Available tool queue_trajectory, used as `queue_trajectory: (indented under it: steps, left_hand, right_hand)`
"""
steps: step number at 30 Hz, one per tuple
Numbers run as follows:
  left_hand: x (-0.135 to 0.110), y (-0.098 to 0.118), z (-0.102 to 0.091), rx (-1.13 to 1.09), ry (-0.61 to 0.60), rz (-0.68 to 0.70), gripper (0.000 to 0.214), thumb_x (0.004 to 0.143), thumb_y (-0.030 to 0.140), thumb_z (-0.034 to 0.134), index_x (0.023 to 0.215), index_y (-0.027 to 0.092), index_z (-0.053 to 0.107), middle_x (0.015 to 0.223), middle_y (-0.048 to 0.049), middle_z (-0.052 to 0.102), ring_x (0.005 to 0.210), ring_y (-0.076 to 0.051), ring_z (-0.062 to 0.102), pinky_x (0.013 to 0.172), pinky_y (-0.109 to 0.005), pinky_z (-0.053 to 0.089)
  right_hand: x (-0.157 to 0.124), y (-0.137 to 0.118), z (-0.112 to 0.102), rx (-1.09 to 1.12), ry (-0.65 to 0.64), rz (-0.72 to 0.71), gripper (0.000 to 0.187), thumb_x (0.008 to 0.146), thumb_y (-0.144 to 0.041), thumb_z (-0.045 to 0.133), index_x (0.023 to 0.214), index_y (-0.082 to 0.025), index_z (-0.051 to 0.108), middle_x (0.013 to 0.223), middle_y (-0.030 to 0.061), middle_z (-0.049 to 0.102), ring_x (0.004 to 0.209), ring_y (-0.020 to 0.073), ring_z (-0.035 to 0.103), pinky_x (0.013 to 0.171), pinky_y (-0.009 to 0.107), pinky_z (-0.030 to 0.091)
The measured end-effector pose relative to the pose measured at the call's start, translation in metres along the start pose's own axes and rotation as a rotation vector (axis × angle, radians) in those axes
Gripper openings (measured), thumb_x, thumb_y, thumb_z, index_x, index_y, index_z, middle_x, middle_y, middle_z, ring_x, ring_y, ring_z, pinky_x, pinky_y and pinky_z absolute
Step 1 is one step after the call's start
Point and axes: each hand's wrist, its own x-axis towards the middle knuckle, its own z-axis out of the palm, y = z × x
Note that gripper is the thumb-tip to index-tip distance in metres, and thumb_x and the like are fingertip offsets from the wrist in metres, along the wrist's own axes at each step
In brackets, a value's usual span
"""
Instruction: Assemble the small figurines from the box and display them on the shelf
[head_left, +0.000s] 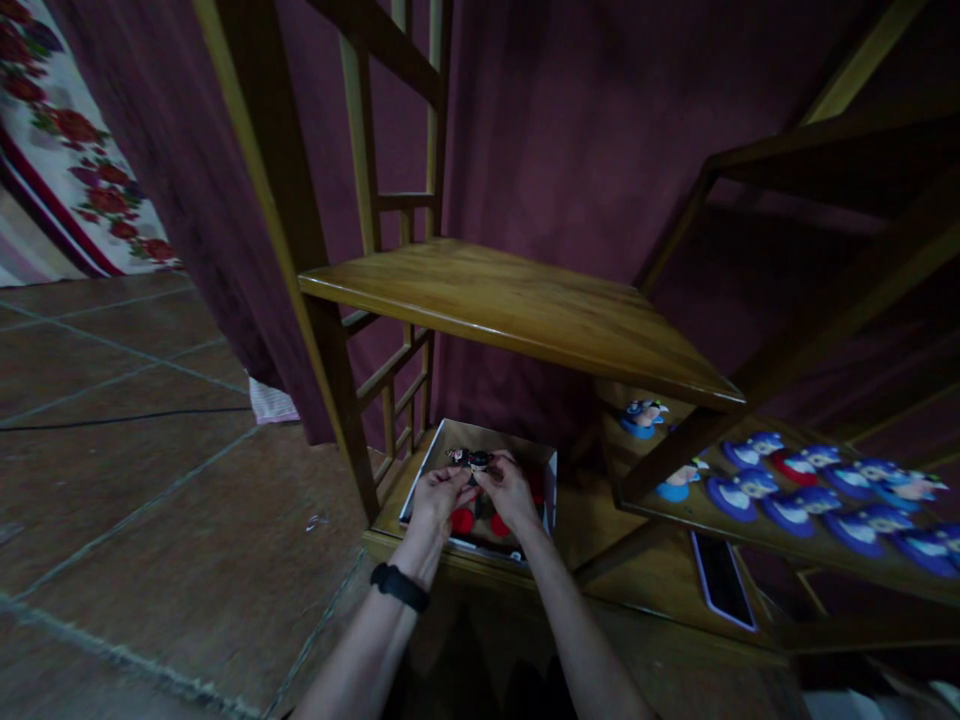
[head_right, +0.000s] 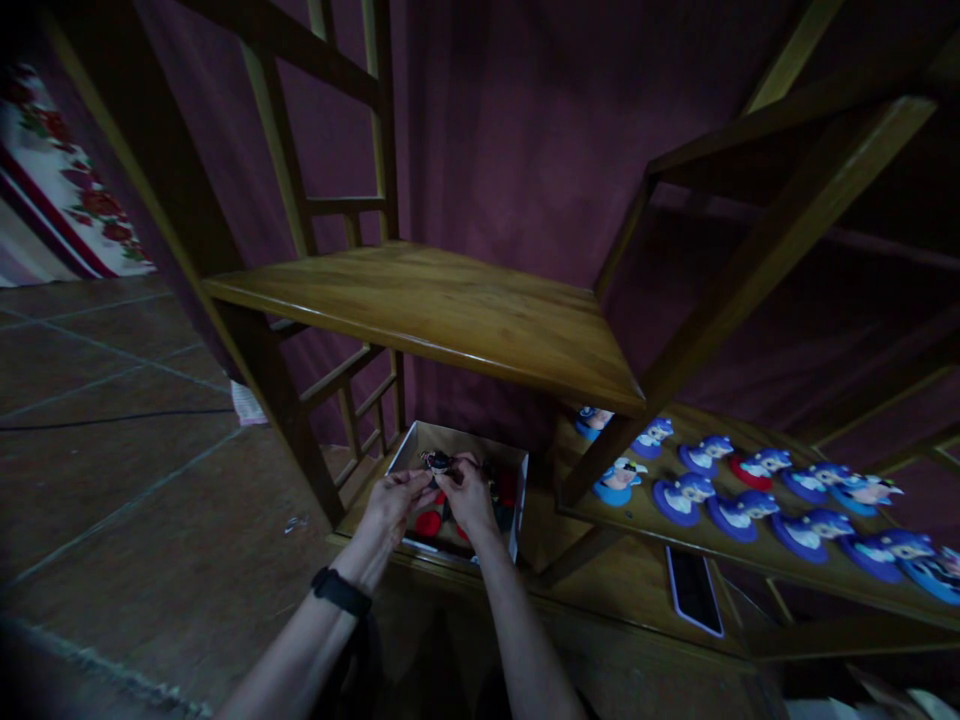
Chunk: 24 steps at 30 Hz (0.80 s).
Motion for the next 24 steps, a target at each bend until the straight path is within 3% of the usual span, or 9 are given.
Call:
queue_trajectory:
  steps: [4, 8, 13, 19, 24]
  left_hand:
    - [0.005, -0.006, -0.003, -0.013, 0.036, -0.014, 0.01, 0.063, 0.005, 0.067, 0.062, 0.009, 0.058, 0.051, -0.0016, 0.059, 0.047, -0.009, 0.057, 0.053, -0.022, 0.053]
    - [0.007, -0.001, -0.005, -0.041, 0.0, -0.099, 0.008, 0.066, 0.002, 0.063, 0.065, 0.009, 0.058, 0.056, -0.0034, 0.061, 0.051, -0.012, 0.061, 0.057, -0.024, 0.055]
    - [0.001, 0.005, -0.008, -0.102, -0.075, -0.173, 0.01, 0.069, 0.002, 0.06, 0.075, 0.01, 0.059, 0.064, -0.0051, 0.065, 0.059, -0.014, 0.065, 0.059, -0.022, 0.055]
    - [-0.022, 0.007, -0.012, -0.046, -0.112, -0.062, 0.015, 0.07, 0.006, 0.061, 0.084, 0.013, 0.06, 0.075, -0.006, 0.068, 0.063, -0.014, 0.066, 0.06, -0.023, 0.055]
    - [-0.054, 0.009, -0.005, 0.021, -0.091, 0.048, 0.016, 0.068, 0.007, 0.063, 0.083, 0.013, 0.061, 0.072, -0.0037, 0.067, 0.055, -0.011, 0.063, 0.059, -0.024, 0.055]
  right_hand:
    - [-0.003, 0.005, 0.007, 0.076, 0.001, 0.062, 0.016, 0.07, -0.027, 0.057, 0.084, -0.02, 0.06, 0.089, 0.0019, 0.061, 0.083, 0.0165, 0.057, 0.079, 0.03, 0.043]
    - [-0.004, 0.004, 0.011, 0.37, -0.018, 0.157, 0.02, 0.069, -0.031, 0.058, 0.087, -0.021, 0.06, 0.09, 0.002, 0.065, 0.086, 0.0174, 0.059, 0.08, 0.032, 0.045]
    - [-0.011, -0.015, -0.002, 0.544, 0.027, 0.2, 0.029, 0.066, -0.035, 0.062, 0.091, -0.021, 0.063, 0.098, 0.0046, 0.065, 0.094, 0.0199, 0.058, 0.085, 0.034, 0.043]
    - [-0.031, -0.037, -0.012, 0.583, -0.045, 0.257, 0.033, 0.064, -0.038, 0.063, 0.092, -0.02, 0.065, 0.096, 0.0052, 0.066, 0.091, 0.0216, 0.059, 0.078, 0.035, 0.046]
    - [-0.049, -0.051, -0.014, 0.552, -0.039, 0.203, 0.027, 0.063, -0.037, 0.065, 0.083, -0.019, 0.065, 0.086, 0.0034, 0.067, 0.084, 0.0202, 0.06, 0.079, 0.034, 0.044]
